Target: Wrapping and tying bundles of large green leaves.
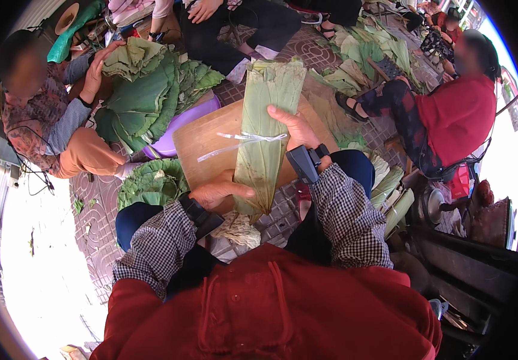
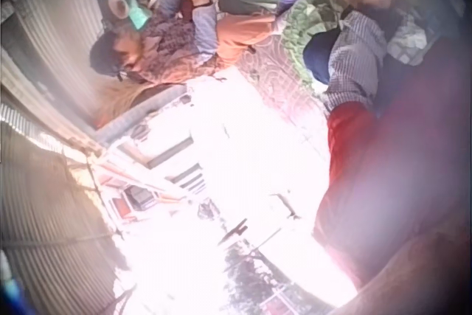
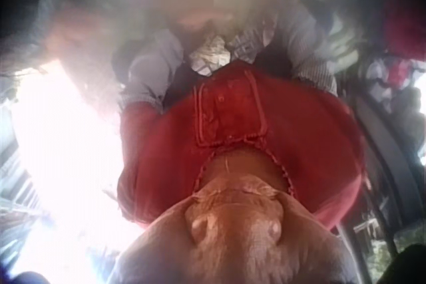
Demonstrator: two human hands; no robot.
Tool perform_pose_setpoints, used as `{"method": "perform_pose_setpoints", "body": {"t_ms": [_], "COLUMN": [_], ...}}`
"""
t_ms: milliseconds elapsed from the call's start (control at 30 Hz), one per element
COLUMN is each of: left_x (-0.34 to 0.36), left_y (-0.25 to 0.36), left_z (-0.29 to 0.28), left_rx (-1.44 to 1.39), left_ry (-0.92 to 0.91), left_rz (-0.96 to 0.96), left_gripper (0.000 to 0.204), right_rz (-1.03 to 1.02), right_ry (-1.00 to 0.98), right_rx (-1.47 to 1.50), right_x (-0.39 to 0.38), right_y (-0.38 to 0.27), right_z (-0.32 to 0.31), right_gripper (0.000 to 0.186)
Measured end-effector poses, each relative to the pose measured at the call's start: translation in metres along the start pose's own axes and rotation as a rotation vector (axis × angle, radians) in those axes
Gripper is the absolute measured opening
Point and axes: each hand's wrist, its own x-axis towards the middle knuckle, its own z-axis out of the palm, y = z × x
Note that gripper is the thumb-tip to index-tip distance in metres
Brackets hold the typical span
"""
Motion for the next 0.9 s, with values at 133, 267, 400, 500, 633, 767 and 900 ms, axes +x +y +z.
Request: {"method": "perform_pose_setpoints", "body": {"t_ms": [133,267,400,500,633,767,900], "left_x": [0.003,0.018,0.028,0.025,0.022,0.015,0.005], "left_y": [0.013,0.045,0.049,0.051,0.051,0.056,0.067], "left_z": [-0.038,-0.043,-0.024,-0.028,-0.031,-0.043,-0.063], "left_rx": [-0.197,-0.166,-0.278,-0.301,-0.398,-0.428,-0.522], "left_ry": [0.11,0.131,0.268,0.366,0.402,0.442,0.522], "left_rz": [0.174,0.371,0.411,0.36,0.401,0.378,0.383], "left_gripper": [0.096,0.095,0.063,0.047,0.037,0.033,0.032], "right_rz": [0.132,0.256,0.267,0.346,0.345,0.405,0.384], "right_ry": [-0.097,-0.187,-0.221,-0.228,-0.244,-0.283,-0.434], "right_rx": [0.055,-0.087,-0.28,-0.233,-0.223,-0.169,-0.36], "right_x": [0.0,0.002,0.004,0.008,0.01,0.008,0.007], "right_y": [0.003,0.021,0.046,0.056,0.063,0.065,0.073], "right_z": [-0.002,-0.004,0.003,0.005,0.013,0.019,0.008], "right_gripper": [0.048,0.044,0.041,0.041,0.045,0.05,0.054]}}
